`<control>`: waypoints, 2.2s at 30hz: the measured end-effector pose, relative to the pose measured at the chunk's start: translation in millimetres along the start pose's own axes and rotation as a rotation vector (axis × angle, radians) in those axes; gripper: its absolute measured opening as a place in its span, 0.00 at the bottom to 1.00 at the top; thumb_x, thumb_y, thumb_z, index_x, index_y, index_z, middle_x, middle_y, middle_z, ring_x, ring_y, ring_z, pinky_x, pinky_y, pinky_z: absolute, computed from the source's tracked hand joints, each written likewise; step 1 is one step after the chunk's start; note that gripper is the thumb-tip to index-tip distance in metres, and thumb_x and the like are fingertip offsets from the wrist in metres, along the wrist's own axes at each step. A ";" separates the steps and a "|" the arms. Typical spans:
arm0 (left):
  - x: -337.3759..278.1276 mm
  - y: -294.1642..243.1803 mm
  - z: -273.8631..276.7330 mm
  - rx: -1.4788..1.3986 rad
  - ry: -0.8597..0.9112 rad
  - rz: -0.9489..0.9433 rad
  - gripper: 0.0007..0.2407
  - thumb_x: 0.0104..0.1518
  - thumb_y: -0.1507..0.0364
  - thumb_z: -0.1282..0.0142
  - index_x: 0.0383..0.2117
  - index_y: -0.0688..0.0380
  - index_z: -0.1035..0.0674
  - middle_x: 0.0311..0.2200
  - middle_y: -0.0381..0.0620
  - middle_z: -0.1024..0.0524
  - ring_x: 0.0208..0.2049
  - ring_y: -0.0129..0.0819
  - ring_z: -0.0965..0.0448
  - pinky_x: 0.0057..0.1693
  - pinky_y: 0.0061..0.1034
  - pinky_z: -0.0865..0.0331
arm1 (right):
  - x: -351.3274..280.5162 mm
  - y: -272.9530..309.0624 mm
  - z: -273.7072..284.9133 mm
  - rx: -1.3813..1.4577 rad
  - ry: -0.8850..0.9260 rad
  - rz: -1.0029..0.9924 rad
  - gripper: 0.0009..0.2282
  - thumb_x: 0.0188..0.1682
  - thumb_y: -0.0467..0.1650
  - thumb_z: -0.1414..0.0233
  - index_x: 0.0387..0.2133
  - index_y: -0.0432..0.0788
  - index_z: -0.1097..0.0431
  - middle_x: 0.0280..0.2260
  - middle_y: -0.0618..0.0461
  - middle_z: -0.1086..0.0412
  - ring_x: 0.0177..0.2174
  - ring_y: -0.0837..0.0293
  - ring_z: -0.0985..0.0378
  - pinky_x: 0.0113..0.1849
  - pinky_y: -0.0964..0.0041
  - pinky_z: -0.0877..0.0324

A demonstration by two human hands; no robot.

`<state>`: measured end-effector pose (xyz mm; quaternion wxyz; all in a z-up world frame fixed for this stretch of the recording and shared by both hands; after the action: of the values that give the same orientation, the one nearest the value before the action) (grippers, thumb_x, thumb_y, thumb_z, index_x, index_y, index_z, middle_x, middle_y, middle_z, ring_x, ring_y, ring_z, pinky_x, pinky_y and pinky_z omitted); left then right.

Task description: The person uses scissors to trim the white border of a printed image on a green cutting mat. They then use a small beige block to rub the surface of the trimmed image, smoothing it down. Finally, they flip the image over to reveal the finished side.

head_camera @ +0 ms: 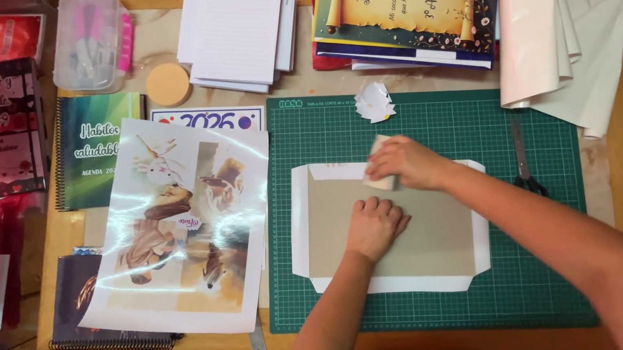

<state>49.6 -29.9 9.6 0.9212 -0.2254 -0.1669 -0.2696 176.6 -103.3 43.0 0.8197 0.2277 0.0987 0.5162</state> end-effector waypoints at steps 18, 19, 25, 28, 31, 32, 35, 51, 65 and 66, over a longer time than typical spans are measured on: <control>3.3 0.7 4.1 0.055 0.038 0.014 0.10 0.60 0.58 0.46 0.26 0.46 0.22 0.25 0.40 0.27 0.33 0.40 0.27 0.42 0.36 0.35 | -45.6 -16.2 -25.4 -0.031 -0.178 -0.277 0.20 0.39 0.26 0.48 0.40 0.69 0.22 0.46 0.78 0.24 0.54 0.71 0.28 0.58 0.57 0.45; 2.9 0.4 4.8 0.057 0.036 0.016 0.10 0.60 0.58 0.46 0.26 0.46 0.22 0.25 0.40 0.27 0.33 0.40 0.27 0.42 0.36 0.35 | -61.4 -17.4 -18.3 -0.031 -0.177 -0.275 0.20 0.39 0.26 0.48 0.40 0.69 0.22 0.46 0.78 0.24 0.54 0.71 0.28 0.58 0.57 0.45; 1.0 -0.5 -1.9 0.039 0.070 0.012 0.11 0.60 0.57 0.47 0.27 0.47 0.24 0.26 0.39 0.29 0.34 0.39 0.27 0.42 0.36 0.36 | -82.1 -7.2 47.6 0.012 -0.152 -0.612 0.23 0.42 0.20 0.56 0.42 0.59 0.20 0.45 0.60 0.21 0.49 0.54 0.22 0.53 0.55 0.32; 4.5 2.0 3.7 0.042 0.037 0.008 0.11 0.60 0.58 0.46 0.26 0.47 0.24 0.25 0.40 0.29 0.33 0.40 0.27 0.42 0.35 0.36 | -89.2 -23.1 22.1 -0.415 -0.274 -0.771 0.12 0.52 0.33 0.49 0.47 0.65 0.25 0.37 0.66 0.27 0.35 0.55 0.20 0.38 0.58 0.24; 0.8 1.4 0.4 0.035 0.041 0.012 0.11 0.60 0.58 0.46 0.26 0.47 0.23 0.25 0.40 0.28 0.33 0.39 0.27 0.42 0.35 0.36 | -76.5 15.5 -22.6 -0.610 -0.256 -0.654 0.11 0.47 0.31 0.50 0.39 0.62 0.26 0.31 0.65 0.33 0.28 0.56 0.26 0.32 0.60 0.29; -3.3 2.0 -4.5 0.057 0.035 0.007 0.10 0.60 0.58 0.46 0.26 0.47 0.24 0.25 0.40 0.29 0.33 0.40 0.27 0.41 0.35 0.36 | -71.9 33.1 -34.0 -0.594 -0.272 -0.611 0.13 0.46 0.31 0.50 0.42 0.61 0.28 0.31 0.63 0.34 0.28 0.55 0.27 0.32 0.59 0.30; -0.3 3.3 -5.1 0.065 0.028 -0.005 0.10 0.60 0.58 0.46 0.26 0.46 0.24 0.25 0.40 0.28 0.33 0.40 0.27 0.41 0.35 0.37 | -65.6 33.3 -40.1 -0.556 -0.291 -0.583 0.15 0.45 0.30 0.51 0.45 0.61 0.28 0.31 0.62 0.34 0.27 0.53 0.26 0.29 0.57 0.30; 4.0 -0.6 5.0 0.045 0.083 0.028 0.11 0.60 0.57 0.46 0.27 0.46 0.22 0.27 0.39 0.27 0.35 0.39 0.26 0.44 0.34 0.34 | -107.4 24.8 11.5 -0.511 -0.539 -0.785 0.16 0.51 0.23 0.53 0.52 0.45 0.27 0.40 0.47 0.32 0.41 0.41 0.28 0.45 0.48 0.30; 4.4 0.1 5.4 0.046 0.039 0.027 0.11 0.59 0.57 0.46 0.26 0.46 0.23 0.26 0.40 0.28 0.34 0.39 0.27 0.43 0.35 0.35 | -102.9 48.1 4.3 -0.582 -0.532 -0.652 0.17 0.51 0.23 0.52 0.52 0.44 0.27 0.43 0.44 0.32 0.44 0.40 0.29 0.48 0.51 0.31; 3.6 -0.2 4.9 0.052 0.036 0.030 0.10 0.59 0.57 0.45 0.26 0.46 0.23 0.26 0.40 0.28 0.34 0.39 0.27 0.43 0.35 0.35 | -97.5 63.6 6.4 -0.594 -0.516 -0.649 0.16 0.50 0.24 0.51 0.52 0.44 0.27 0.43 0.44 0.32 0.43 0.40 0.28 0.47 0.51 0.31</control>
<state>51.5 -29.1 15.3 0.9337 -0.1988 -0.1537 -0.2551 84.5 -168.8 71.7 0.9649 0.0625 -0.1924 0.1676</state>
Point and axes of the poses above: each hand's wrist, its own x-axis towards the middle knuckle, its own z-axis out of the back of the hand, y = z × x, the point moved 7 cm from there along x, towards the middle knuckle
